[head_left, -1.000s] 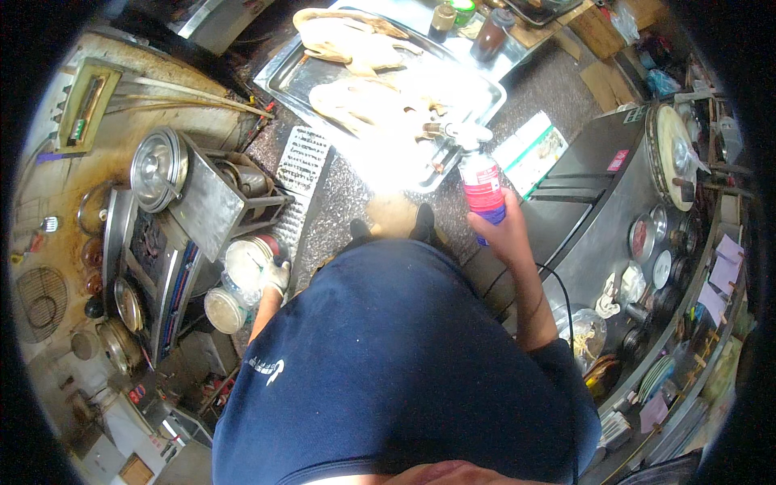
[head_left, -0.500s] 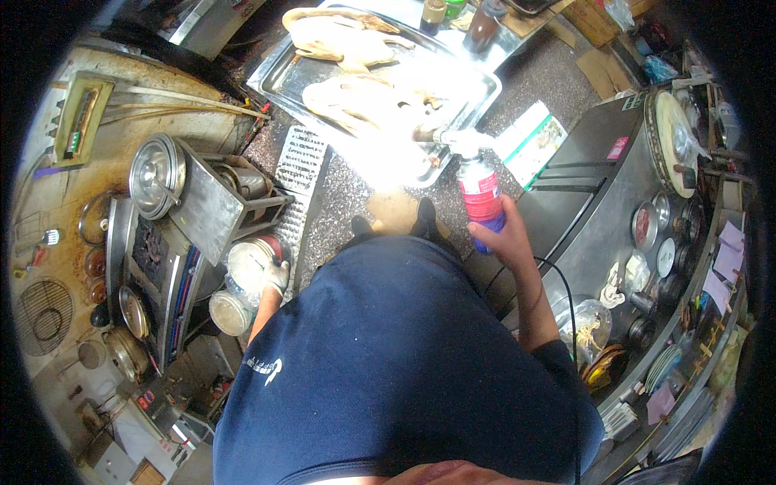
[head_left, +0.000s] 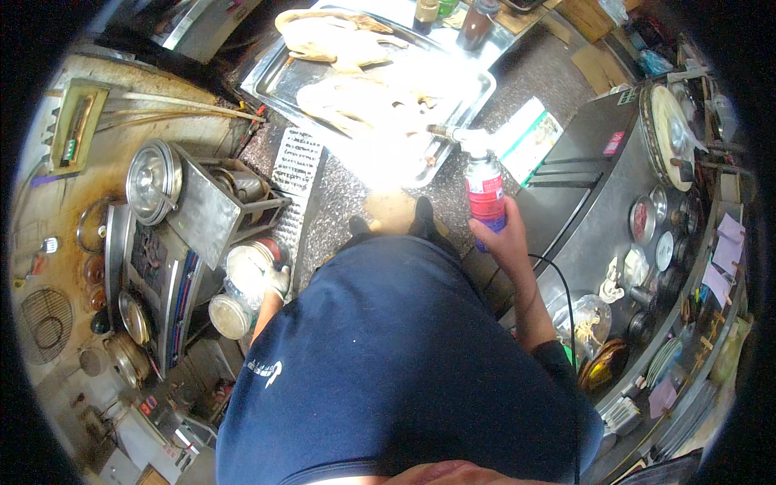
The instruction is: The person uses a handheld blowtorch to singe the skin of whole plucked birds placed on a metal tray. They repeatedly move the flame across the surface of the birds, adjusting their position with gloved hands to cover different areas.
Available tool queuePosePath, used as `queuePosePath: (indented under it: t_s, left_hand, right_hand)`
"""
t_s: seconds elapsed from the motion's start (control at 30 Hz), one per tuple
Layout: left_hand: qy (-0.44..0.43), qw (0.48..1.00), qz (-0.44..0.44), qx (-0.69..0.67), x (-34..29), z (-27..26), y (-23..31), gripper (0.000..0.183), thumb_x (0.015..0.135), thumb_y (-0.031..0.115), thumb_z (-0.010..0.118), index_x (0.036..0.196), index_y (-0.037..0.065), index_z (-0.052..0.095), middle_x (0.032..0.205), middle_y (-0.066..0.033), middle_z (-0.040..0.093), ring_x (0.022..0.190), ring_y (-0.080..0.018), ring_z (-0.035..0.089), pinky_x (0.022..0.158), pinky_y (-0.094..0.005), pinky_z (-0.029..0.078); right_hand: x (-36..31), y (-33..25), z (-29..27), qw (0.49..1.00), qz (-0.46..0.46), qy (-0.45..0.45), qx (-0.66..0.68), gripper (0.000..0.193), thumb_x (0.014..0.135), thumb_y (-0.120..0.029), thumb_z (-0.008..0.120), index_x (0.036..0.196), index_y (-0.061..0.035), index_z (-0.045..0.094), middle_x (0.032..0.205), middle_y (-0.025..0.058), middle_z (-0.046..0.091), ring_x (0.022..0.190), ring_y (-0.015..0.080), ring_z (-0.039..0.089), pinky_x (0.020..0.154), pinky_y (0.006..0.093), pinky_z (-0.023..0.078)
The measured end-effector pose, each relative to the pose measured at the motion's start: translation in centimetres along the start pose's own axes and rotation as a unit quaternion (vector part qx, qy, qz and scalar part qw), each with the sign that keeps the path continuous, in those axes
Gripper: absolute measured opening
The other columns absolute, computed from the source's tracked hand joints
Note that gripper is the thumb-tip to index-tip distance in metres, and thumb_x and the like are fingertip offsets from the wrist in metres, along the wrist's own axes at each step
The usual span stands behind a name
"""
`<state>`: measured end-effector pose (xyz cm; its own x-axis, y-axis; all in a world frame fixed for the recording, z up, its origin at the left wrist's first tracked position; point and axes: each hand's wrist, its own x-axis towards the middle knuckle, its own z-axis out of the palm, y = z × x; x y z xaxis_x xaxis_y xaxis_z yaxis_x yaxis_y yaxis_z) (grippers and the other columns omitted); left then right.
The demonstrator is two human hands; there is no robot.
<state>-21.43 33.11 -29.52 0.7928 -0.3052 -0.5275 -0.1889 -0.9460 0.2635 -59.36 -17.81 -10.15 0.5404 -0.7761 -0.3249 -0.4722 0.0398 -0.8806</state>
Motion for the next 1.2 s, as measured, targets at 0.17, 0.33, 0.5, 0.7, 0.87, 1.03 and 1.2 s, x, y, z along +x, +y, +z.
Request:
queuePosePath:
  t_s: [0.17, 0.33, 0.5, 0.7, 0.87, 1.03, 1.2]
  left_hand:
    - [-0.016, 0.998, -0.035, -0.044, -0.2, -0.8, 0.5, 0.052, 0.102, 0.029, 0.069, 0.139, -0.007, 0.069, 0.135, -0.0319, 0.075, 0.131, -0.0453, 0.070, 0.115, -0.0481, 0.052]
    - [-0.014, 0.999, -0.037, -0.028, -0.5, -1.6, 1.8, 0.044, 0.104, 0.023, 0.071, 0.133, -0.011, 0.069, 0.130, -0.0341, 0.076, 0.124, -0.0441, 0.073, 0.108, -0.0459, 0.055]
    - [0.012, 1.000, -0.022, -0.010, 0.0, -0.9, 1.3, 0.048, 0.104, 0.027, 0.072, 0.135, -0.009, 0.069, 0.134, -0.0339, 0.074, 0.127, -0.0462, 0.071, 0.111, -0.0464, 0.054]
    - [0.002, 0.999, -0.039, 0.021, 1.6, 0.2, -0.6, 0.048, 0.103, 0.031, 0.072, 0.136, -0.005, 0.070, 0.131, -0.0314, 0.076, 0.125, -0.0471, 0.072, 0.110, -0.0473, 0.054]
    - [0.004, 0.999, -0.043, 0.014, 2.2, 1.4, -1.8, 0.047, 0.103, 0.030, 0.073, 0.135, -0.004, 0.070, 0.128, -0.0298, 0.077, 0.123, -0.0460, 0.073, 0.109, -0.0471, 0.055]
    - [0.026, 0.997, -0.068, -0.033, 0.3, 0.7, 2.4, 0.044, 0.102, 0.028, 0.073, 0.134, -0.002, 0.071, 0.126, -0.0278, 0.078, 0.121, -0.0441, 0.074, 0.108, -0.0468, 0.055]
    - [0.048, 0.991, -0.081, -0.098, -3.3, 0.9, 6.5, 0.041, 0.103, 0.023, 0.071, 0.133, -0.004, 0.069, 0.125, -0.0256, 0.079, 0.120, -0.0408, 0.075, 0.108, -0.0456, 0.056]
  right_hand:
    - [1.4, 0.7, 1.2, 0.999, -0.010, 0.029, 0.020, 0.060, 0.090, -0.021, 0.091, 0.139, -0.0026, 0.060, 0.124, 0.0097, 0.072, 0.112, 0.0191, 0.069, 0.101, 0.0390, 0.056]
    - [2.1, 0.8, 1.4, 0.998, -0.017, 0.020, 0.058, 0.061, 0.089, -0.022, 0.093, 0.136, -0.0016, 0.061, 0.122, 0.0112, 0.074, 0.110, 0.0206, 0.071, 0.100, 0.0401, 0.057]
    - [3.6, 0.4, 1.8, 0.998, -0.032, 0.001, 0.049, 0.061, 0.088, -0.024, 0.093, 0.135, -0.0015, 0.061, 0.121, 0.0109, 0.075, 0.108, 0.0205, 0.072, 0.098, 0.0402, 0.058]
    - [5.6, -1.7, 2.3, 0.998, -0.017, -0.045, 0.037, 0.061, 0.089, -0.023, 0.093, 0.135, -0.0016, 0.060, 0.121, 0.0115, 0.075, 0.108, 0.0204, 0.073, 0.098, 0.0398, 0.058]
    - [7.8, -2.9, 2.9, 0.997, -0.043, -0.062, 0.026, 0.056, 0.093, -0.021, 0.091, 0.137, -0.0024, 0.061, 0.120, 0.0085, 0.075, 0.110, 0.0181, 0.071, 0.098, 0.0386, 0.058]
    - [10.9, -3.8, 3.6, 0.993, -0.070, -0.090, 0.030, 0.054, 0.093, -0.019, 0.091, 0.134, -0.0020, 0.061, 0.120, 0.0095, 0.073, 0.108, 0.0174, 0.071, 0.097, 0.0372, 0.058]
    - [12.9, -6.0, 4.6, 0.991, -0.080, -0.103, -0.021, 0.055, 0.093, -0.018, 0.091, 0.135, -0.0003, 0.061, 0.120, 0.0086, 0.073, 0.107, 0.0163, 0.070, 0.096, 0.0352, 0.058]
